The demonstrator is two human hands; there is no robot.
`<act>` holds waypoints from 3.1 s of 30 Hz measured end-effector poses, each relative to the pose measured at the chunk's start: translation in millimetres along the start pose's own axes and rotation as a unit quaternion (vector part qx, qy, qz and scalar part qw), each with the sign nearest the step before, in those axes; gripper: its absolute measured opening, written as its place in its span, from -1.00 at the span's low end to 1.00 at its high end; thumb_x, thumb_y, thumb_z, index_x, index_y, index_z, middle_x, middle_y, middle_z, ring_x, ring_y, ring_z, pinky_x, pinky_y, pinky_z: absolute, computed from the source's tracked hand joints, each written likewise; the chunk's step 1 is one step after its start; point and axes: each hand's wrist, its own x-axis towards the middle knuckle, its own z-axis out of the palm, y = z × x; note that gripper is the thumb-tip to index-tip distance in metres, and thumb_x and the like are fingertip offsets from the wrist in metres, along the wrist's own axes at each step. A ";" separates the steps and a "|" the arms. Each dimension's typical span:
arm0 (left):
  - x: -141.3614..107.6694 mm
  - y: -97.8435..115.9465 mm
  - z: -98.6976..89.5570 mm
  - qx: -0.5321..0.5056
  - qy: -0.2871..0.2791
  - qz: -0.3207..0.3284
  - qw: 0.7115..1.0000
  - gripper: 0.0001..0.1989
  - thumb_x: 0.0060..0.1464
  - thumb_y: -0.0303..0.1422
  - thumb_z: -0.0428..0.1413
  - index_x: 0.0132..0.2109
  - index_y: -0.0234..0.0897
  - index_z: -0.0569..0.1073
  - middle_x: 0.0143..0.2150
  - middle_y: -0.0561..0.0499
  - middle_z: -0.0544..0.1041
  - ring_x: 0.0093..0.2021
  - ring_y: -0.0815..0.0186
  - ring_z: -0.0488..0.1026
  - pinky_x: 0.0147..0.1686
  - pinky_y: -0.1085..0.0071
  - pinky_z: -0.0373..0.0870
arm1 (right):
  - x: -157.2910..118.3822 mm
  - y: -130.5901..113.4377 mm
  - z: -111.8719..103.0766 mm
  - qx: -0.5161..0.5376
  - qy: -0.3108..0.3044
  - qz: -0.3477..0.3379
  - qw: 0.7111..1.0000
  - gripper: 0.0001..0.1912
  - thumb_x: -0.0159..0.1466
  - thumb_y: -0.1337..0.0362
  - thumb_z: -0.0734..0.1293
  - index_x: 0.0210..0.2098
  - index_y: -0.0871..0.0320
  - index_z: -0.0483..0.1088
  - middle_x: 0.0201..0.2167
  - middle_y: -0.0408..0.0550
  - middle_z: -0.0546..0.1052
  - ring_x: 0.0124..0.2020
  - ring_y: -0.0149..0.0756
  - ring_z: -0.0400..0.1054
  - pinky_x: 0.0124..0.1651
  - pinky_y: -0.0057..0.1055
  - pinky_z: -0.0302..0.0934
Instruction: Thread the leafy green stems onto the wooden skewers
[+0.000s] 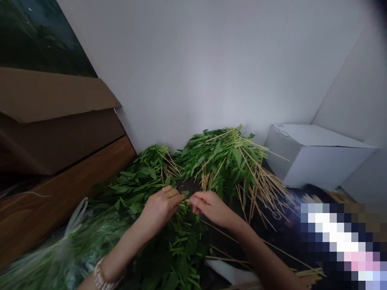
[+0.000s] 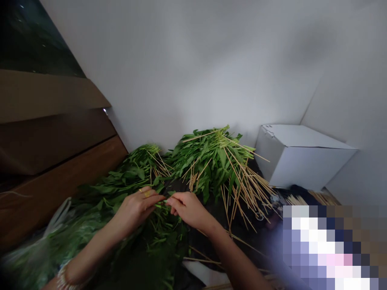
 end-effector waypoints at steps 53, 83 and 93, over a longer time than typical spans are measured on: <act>-56.7 -13.8 21.8 -0.174 0.007 -0.158 0.972 -0.57 0.32 -0.22 -0.18 0.24 -0.15 0.30 0.24 -0.09 0.37 0.25 0.14 0.26 0.24 0.13 0.15 | -39.0 19.7 -30.8 -0.514 0.059 0.134 0.845 -0.85 0.27 0.39 0.17 -0.27 0.20 0.38 -0.33 0.02 0.54 -0.28 -0.21 0.44 -0.28 -0.40 0.14; -11.3 -15.9 -11.2 -0.277 0.247 -0.329 0.868 -0.70 0.05 -0.15 0.19 -0.13 -0.19 0.60 -0.14 -0.06 0.63 -0.08 0.12 0.52 0.04 0.23 0.35 | -28.2 -41.6 -16.9 -0.273 0.134 -0.099 0.947 -0.87 0.28 0.45 0.20 -0.35 0.15 0.34 -0.44 -0.17 0.39 -0.42 -0.43 0.23 -0.33 -0.49 0.07; -8.7 9.6 -6.3 -0.505 0.204 -0.401 0.737 -0.59 -0.06 -0.09 0.26 -0.11 -0.27 0.60 -0.33 -0.04 0.63 -0.34 0.32 0.48 -0.28 0.48 0.38 | -34.7 -49.4 -9.4 -0.269 0.153 -0.128 0.942 -0.86 0.32 0.38 0.22 -0.26 0.13 0.42 -0.36 -0.14 0.45 -0.35 -0.41 0.32 -0.27 -0.49 0.14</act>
